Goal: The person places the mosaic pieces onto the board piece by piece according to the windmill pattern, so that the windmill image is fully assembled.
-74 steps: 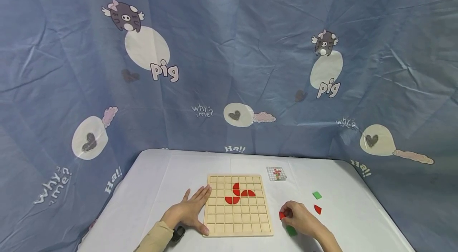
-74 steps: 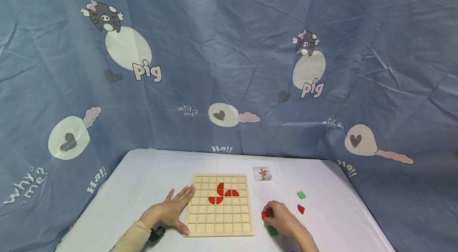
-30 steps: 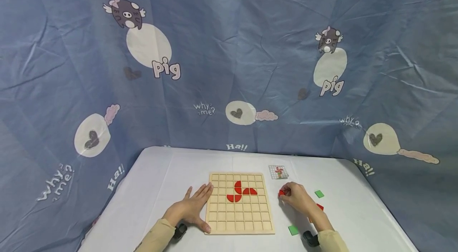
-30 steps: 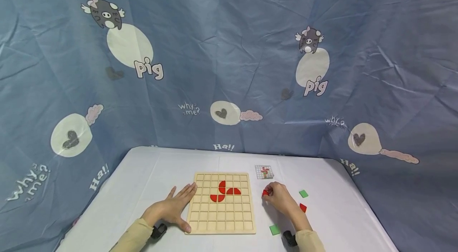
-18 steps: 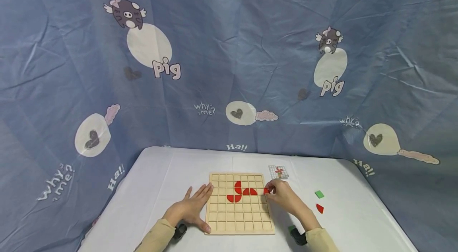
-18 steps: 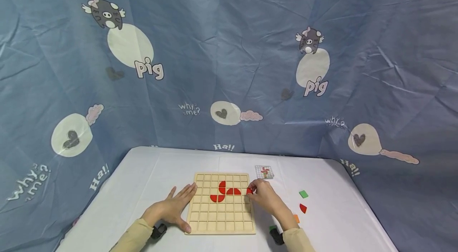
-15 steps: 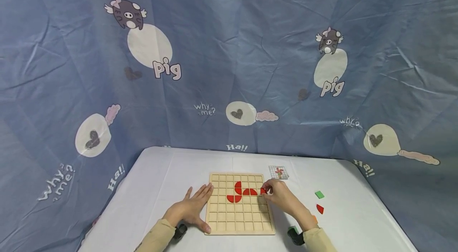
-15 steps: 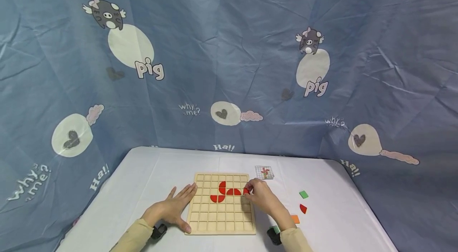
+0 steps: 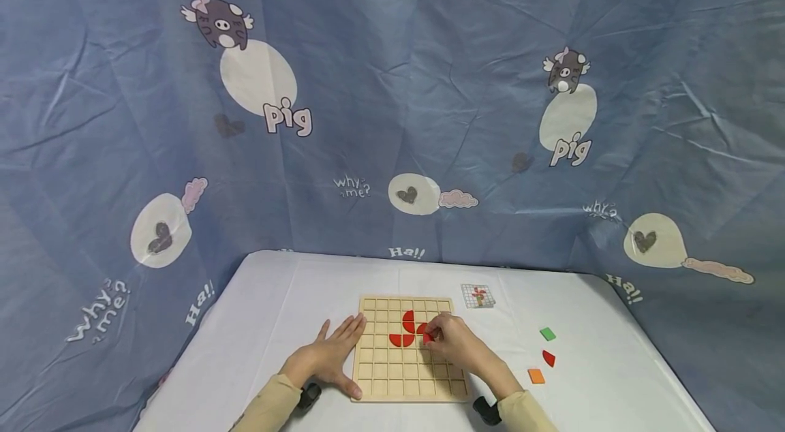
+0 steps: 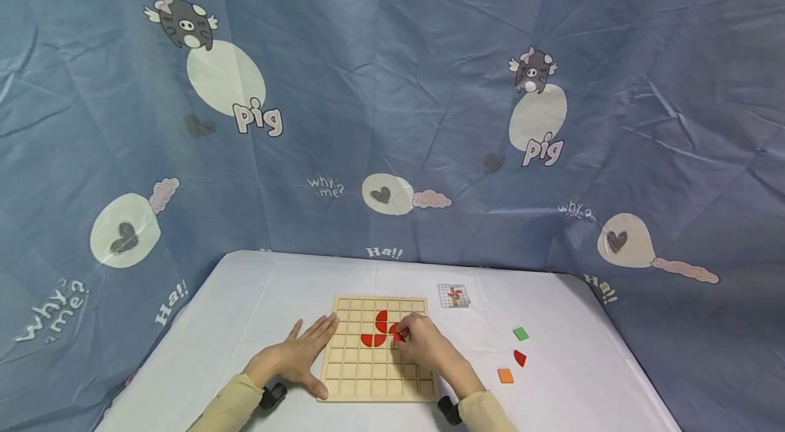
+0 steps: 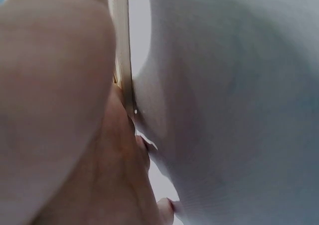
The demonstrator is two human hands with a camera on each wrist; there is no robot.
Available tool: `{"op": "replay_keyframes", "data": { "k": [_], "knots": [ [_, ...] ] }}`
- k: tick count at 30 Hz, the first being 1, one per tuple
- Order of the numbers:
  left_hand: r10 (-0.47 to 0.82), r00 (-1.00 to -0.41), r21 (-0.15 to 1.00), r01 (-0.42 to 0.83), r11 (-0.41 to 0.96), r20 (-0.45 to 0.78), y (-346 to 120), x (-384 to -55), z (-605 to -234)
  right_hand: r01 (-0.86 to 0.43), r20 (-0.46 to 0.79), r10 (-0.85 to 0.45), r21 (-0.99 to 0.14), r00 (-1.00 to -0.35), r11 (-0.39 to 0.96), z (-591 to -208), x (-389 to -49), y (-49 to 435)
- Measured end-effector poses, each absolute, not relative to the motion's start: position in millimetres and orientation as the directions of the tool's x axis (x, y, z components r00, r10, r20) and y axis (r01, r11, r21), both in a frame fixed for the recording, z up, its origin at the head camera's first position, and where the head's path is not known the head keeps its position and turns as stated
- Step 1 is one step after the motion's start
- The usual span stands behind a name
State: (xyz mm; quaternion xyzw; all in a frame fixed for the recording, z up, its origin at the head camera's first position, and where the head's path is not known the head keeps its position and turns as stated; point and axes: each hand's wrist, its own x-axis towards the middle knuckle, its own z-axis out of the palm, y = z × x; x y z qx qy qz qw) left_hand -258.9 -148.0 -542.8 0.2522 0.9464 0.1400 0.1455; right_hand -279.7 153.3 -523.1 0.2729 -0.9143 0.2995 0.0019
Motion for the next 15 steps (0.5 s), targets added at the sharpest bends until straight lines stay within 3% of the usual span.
{"op": "replay_keyframes", "data": {
  "k": [15],
  "knots": [
    [0.520,-0.831,0.345,0.437,0.830,-0.198,-148,-259,-543,-0.522,0.148,-0.534,-0.530,-0.832,0.668,-538,-281,142]
  ]
}}
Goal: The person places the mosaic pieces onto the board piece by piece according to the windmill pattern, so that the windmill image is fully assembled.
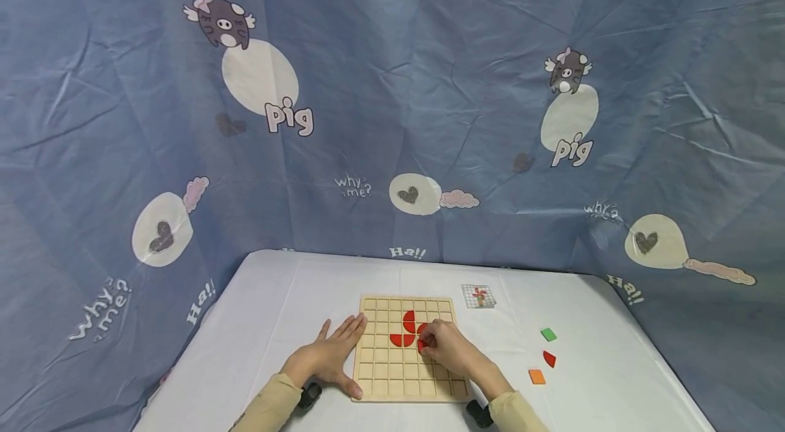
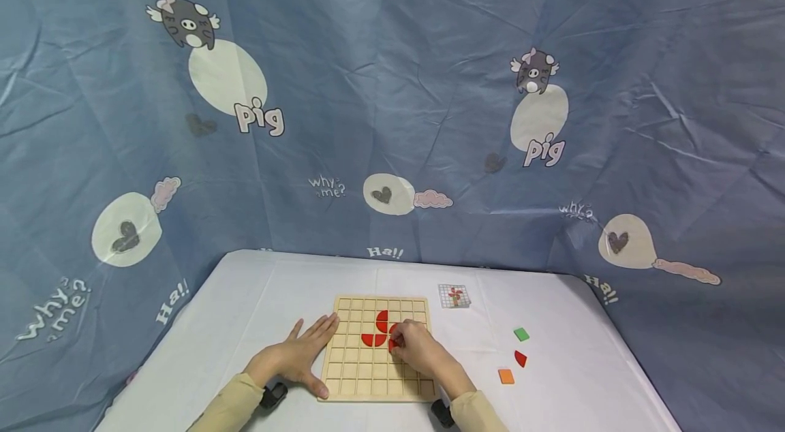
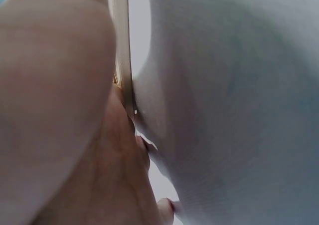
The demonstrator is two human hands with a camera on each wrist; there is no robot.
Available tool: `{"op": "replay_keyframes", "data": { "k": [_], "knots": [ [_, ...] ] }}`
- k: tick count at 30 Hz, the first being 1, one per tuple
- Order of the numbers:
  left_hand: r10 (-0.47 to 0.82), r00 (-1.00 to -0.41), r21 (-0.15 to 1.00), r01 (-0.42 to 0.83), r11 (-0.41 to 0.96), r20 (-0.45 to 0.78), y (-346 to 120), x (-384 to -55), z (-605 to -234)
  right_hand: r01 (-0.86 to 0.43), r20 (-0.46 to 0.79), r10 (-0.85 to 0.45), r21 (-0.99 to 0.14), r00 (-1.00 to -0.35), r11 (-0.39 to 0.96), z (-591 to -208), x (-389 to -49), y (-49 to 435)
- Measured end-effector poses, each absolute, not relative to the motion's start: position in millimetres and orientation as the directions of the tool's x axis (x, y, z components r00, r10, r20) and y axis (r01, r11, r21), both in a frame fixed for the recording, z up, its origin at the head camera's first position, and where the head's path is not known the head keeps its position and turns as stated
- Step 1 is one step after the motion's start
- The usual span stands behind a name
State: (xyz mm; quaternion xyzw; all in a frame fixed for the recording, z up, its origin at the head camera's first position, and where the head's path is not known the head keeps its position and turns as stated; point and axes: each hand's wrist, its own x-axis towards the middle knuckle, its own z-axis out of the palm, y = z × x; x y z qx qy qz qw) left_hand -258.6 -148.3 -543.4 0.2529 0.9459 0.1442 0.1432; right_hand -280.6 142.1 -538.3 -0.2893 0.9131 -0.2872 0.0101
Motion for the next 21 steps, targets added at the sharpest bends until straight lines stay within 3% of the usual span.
{"op": "replay_keyframes", "data": {
  "k": [21],
  "knots": [
    [0.520,-0.832,0.332,0.443,0.833,-0.195,-148.4,-259.4,-543.8,-0.487,0.127,-0.513,-0.567,-0.849,0.665,-540.7,-289.8,142.4]
  ]
}}
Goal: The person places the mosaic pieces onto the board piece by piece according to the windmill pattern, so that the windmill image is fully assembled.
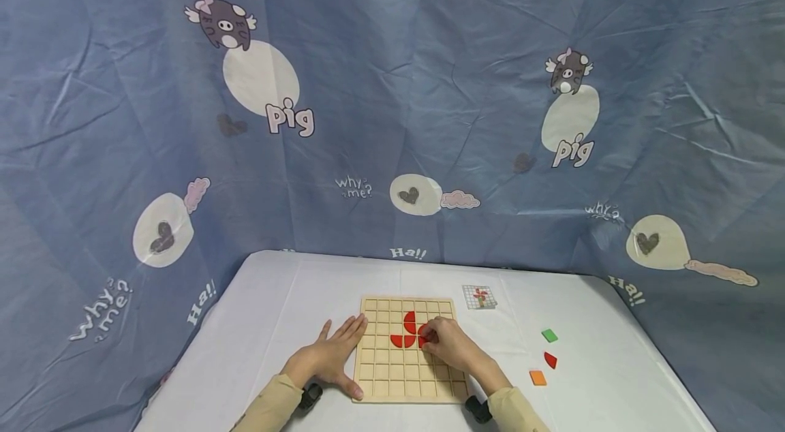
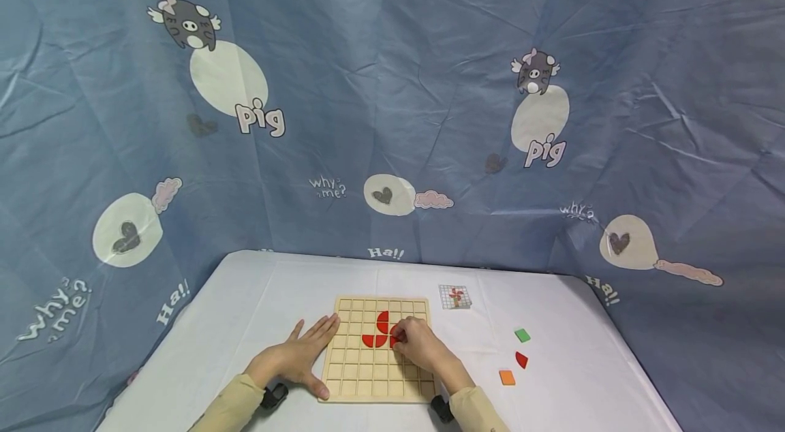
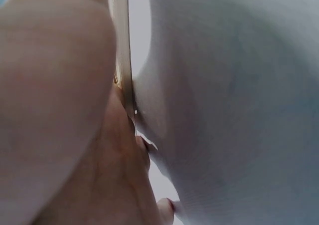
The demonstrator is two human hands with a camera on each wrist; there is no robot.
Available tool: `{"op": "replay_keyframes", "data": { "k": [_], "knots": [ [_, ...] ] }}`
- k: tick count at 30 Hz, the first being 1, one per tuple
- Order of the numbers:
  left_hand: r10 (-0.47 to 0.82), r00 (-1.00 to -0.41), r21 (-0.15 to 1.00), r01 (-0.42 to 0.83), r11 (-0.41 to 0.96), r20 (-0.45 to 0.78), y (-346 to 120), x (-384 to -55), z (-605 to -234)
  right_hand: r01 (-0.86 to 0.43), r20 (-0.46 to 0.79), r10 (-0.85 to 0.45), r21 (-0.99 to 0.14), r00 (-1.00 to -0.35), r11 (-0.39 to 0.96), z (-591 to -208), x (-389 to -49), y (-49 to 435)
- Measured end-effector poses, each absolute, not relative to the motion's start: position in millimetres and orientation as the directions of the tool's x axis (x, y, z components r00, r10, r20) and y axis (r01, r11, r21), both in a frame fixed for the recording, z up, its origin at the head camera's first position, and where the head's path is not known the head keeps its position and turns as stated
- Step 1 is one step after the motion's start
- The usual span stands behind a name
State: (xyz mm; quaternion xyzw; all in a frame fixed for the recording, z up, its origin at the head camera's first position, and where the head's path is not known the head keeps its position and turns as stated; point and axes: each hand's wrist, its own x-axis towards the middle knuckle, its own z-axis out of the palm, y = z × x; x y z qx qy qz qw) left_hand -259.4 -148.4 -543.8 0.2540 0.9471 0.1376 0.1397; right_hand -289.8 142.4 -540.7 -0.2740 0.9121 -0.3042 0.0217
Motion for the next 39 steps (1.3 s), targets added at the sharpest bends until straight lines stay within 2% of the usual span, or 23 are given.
{"op": "replay_keyframes", "data": {
  "k": [9,24,30,33,39],
  "knots": [
    [0.519,-0.831,0.330,0.441,0.835,-0.201,-148,-259,-541,-0.485,0.154,-0.487,-0.548,-0.860,0.682,-540,-289,140],
    [0.522,-0.830,0.341,0.442,0.830,-0.196,-149,-257,-543,-0.453,0.136,-0.468,-0.584,-0.873,0.674,-543,-286,139],
    [0.525,-0.828,0.339,0.445,0.829,-0.199,-149,-258,-542,-0.449,0.165,-0.447,-0.603,-0.879,0.659,-535,-283,153],
    [0.525,-0.828,0.342,0.444,0.828,-0.197,-149,-258,-542,-0.457,0.202,-0.423,-0.576,-0.883,0.678,-529,-282,164],
    [0.528,-0.827,0.331,0.452,0.828,-0.192,-149,-258,-542,-0.420,0.259,-0.330,-0.562,-0.908,0.713,-521,-279,189]
  ]
}}
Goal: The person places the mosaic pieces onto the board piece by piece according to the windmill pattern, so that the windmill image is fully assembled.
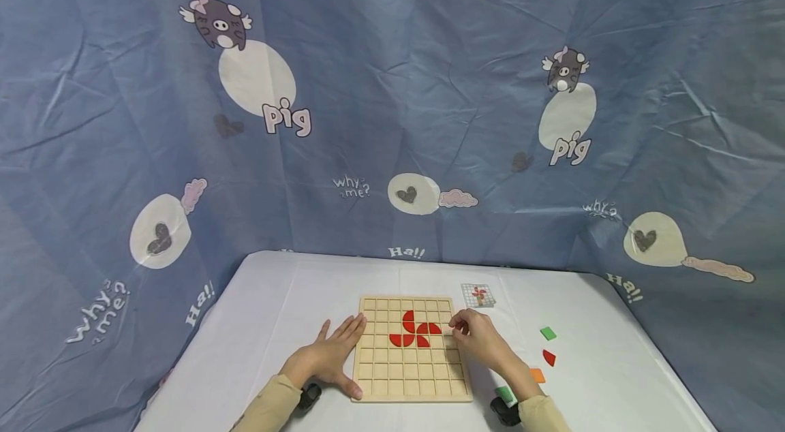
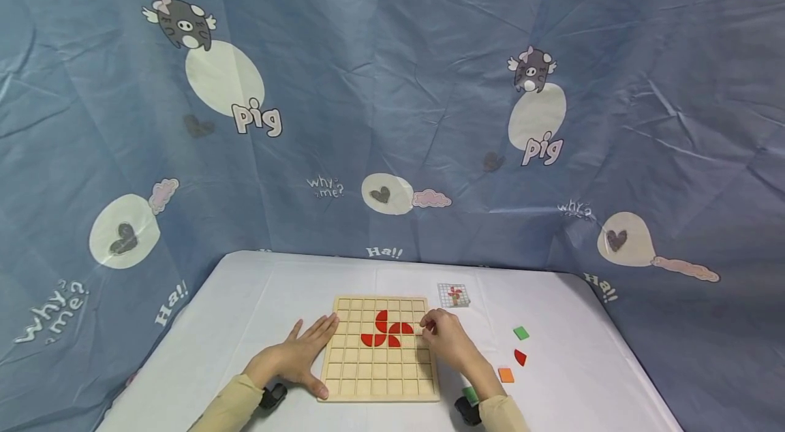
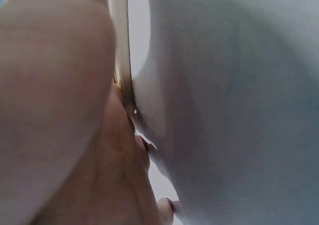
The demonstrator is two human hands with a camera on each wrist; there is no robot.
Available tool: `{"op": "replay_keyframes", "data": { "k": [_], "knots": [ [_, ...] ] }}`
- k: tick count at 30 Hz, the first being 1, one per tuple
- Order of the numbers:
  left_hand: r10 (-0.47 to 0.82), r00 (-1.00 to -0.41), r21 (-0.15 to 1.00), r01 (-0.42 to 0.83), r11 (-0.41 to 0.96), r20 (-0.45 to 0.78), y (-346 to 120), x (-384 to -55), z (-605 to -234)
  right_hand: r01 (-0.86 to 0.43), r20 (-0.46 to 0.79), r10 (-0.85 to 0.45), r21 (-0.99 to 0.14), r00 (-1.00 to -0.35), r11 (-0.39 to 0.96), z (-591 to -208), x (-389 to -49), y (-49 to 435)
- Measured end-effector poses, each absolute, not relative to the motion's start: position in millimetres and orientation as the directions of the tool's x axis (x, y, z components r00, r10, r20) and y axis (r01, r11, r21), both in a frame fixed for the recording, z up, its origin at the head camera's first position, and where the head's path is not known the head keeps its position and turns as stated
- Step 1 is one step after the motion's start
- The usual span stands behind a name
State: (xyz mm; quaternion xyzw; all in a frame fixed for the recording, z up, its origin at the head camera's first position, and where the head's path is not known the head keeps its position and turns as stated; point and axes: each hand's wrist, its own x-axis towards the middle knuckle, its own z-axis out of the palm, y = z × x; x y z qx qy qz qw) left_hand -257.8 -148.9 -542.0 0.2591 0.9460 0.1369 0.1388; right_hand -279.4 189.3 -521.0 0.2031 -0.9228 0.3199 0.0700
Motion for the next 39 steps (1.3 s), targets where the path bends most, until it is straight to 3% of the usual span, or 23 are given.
{"op": "replay_keyframes", "data": {
  "k": [8,21,39],
  "knots": [
    [0.519,-0.830,0.324,0.443,0.836,-0.203,-147,-258,-542,-0.289,0.243,-0.179,-0.574,-0.954,0.766,-516,-272,234],
    [0.523,-0.829,0.325,0.448,0.833,-0.199,-149,-259,-545,-0.078,0.089,-0.033,-0.578,-0.996,0.812,-519,-256,302],
    [0.530,-0.825,0.332,0.453,0.827,-0.195,-149,-257,-541,0.036,0.056,0.079,-0.545,-0.995,0.838,-529,-242,373]
  ]
}}
